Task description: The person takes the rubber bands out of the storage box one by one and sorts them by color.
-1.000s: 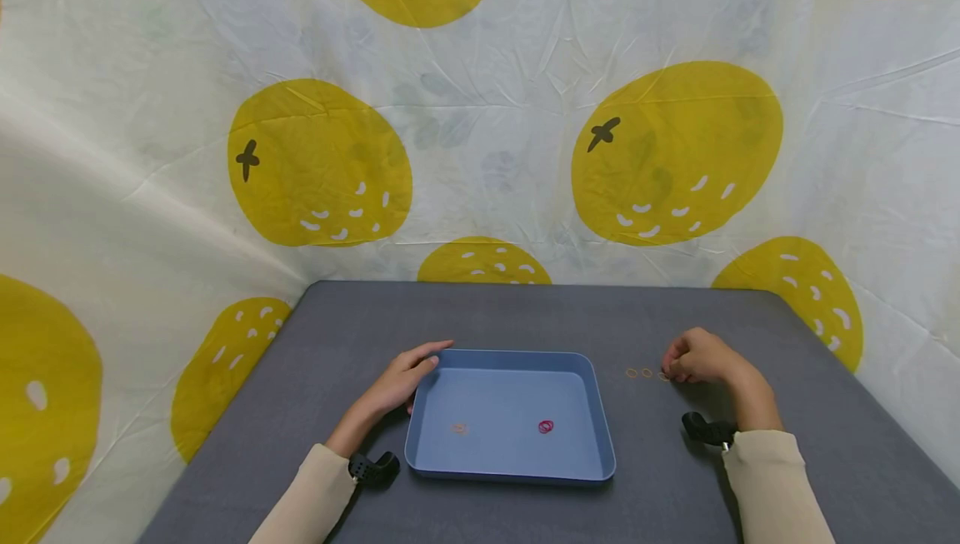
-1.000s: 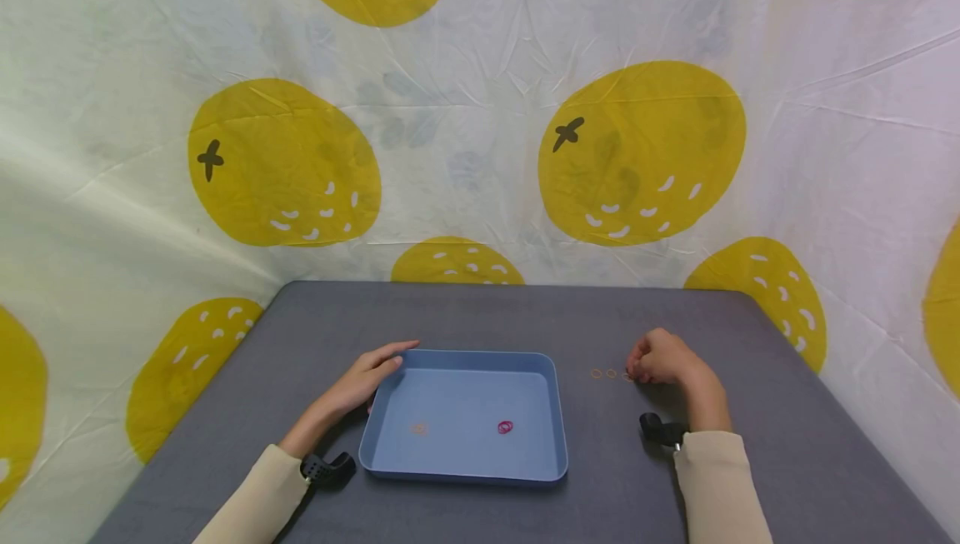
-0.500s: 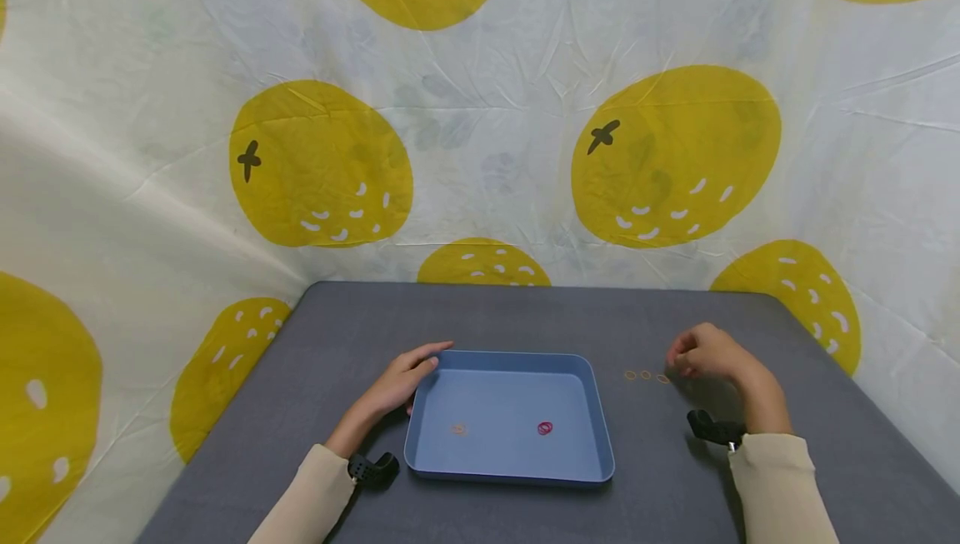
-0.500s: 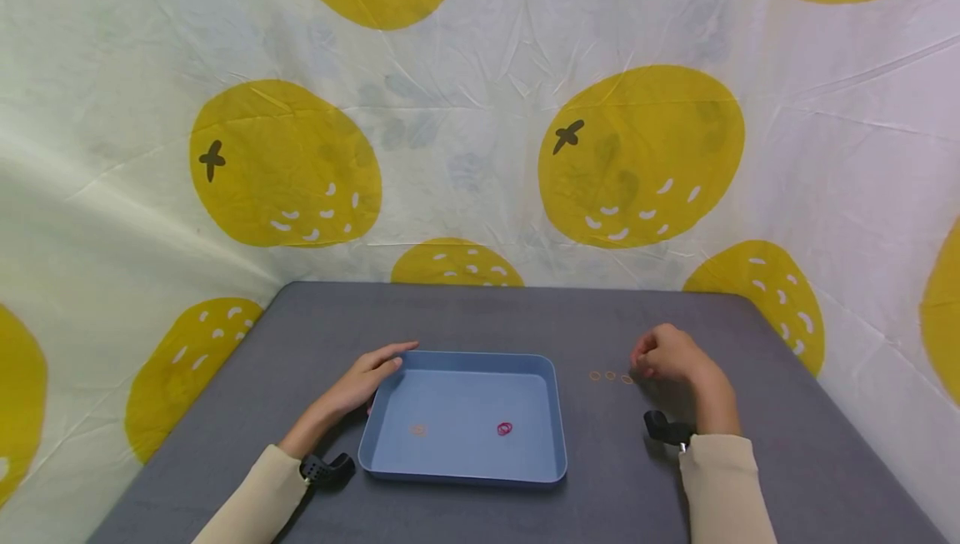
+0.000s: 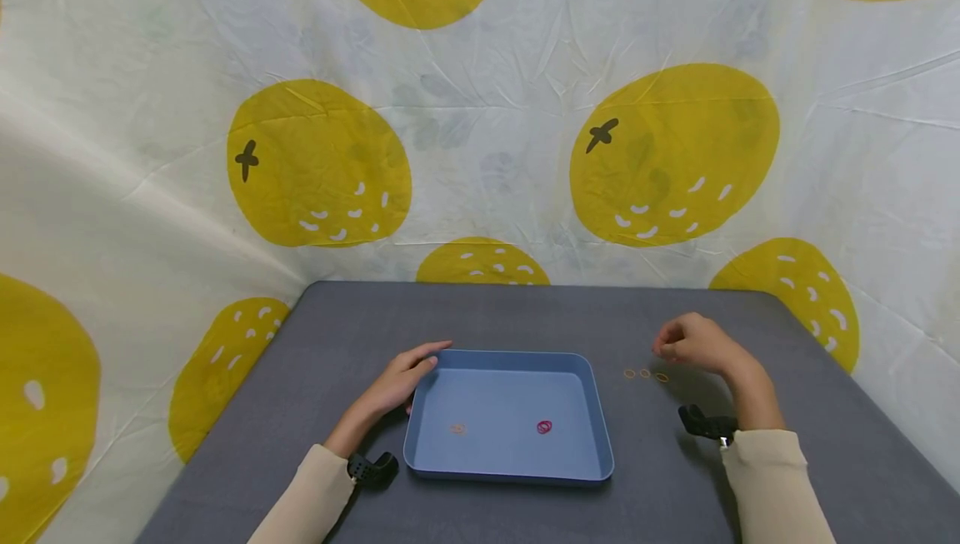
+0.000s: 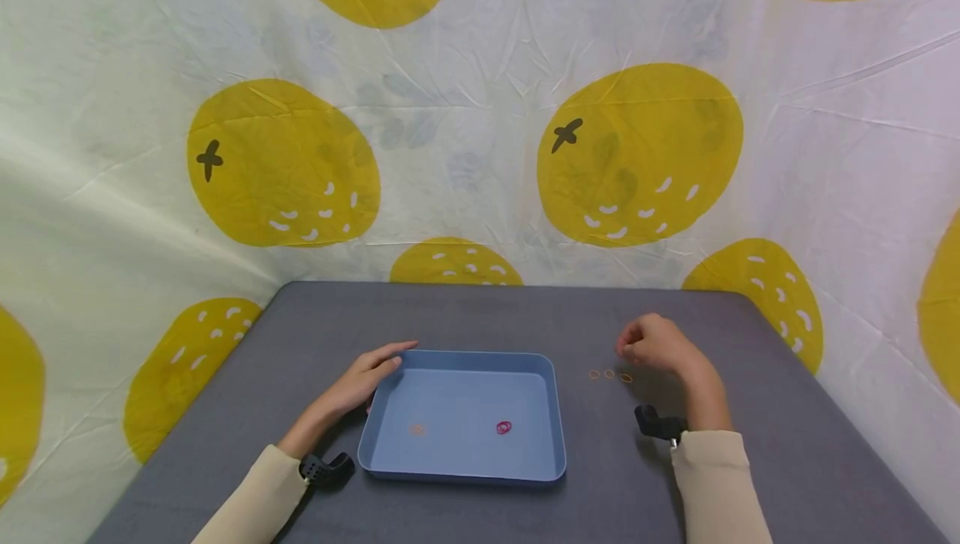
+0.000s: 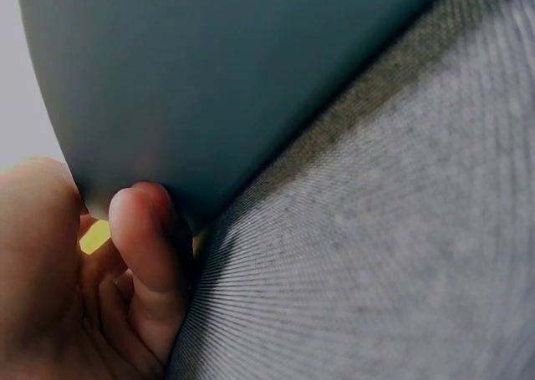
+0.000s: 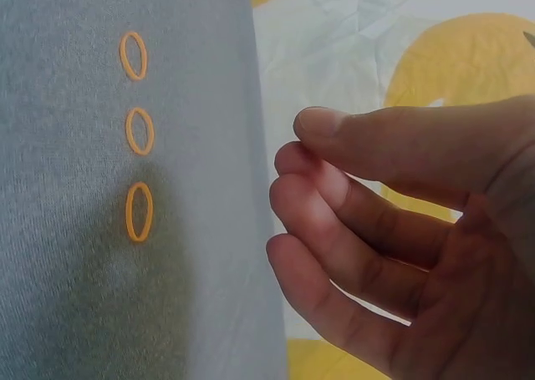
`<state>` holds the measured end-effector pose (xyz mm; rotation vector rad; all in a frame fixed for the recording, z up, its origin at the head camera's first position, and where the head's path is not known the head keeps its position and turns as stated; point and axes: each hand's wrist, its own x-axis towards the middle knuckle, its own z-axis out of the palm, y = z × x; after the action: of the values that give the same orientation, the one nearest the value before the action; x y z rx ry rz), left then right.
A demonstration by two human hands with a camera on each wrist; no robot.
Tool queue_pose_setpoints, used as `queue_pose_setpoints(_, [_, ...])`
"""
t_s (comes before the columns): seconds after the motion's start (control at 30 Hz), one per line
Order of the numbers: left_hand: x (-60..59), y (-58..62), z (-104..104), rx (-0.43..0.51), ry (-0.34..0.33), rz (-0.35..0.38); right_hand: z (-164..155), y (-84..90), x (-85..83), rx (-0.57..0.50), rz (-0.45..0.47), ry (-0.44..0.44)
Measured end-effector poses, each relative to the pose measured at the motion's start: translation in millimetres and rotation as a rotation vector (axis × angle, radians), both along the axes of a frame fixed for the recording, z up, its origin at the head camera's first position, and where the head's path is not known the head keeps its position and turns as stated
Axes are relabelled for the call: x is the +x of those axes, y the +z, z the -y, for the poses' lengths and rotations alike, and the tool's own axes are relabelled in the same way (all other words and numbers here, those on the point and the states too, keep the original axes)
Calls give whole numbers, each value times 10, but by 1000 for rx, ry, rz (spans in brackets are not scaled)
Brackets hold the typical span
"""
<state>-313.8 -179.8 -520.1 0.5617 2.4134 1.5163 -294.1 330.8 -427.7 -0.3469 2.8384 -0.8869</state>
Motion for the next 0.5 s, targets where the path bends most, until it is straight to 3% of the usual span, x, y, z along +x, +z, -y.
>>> queue_pose_setpoints(0.5, [11, 31, -9, 15, -19, -7, 80, 19, -4, 15, -19, 21])
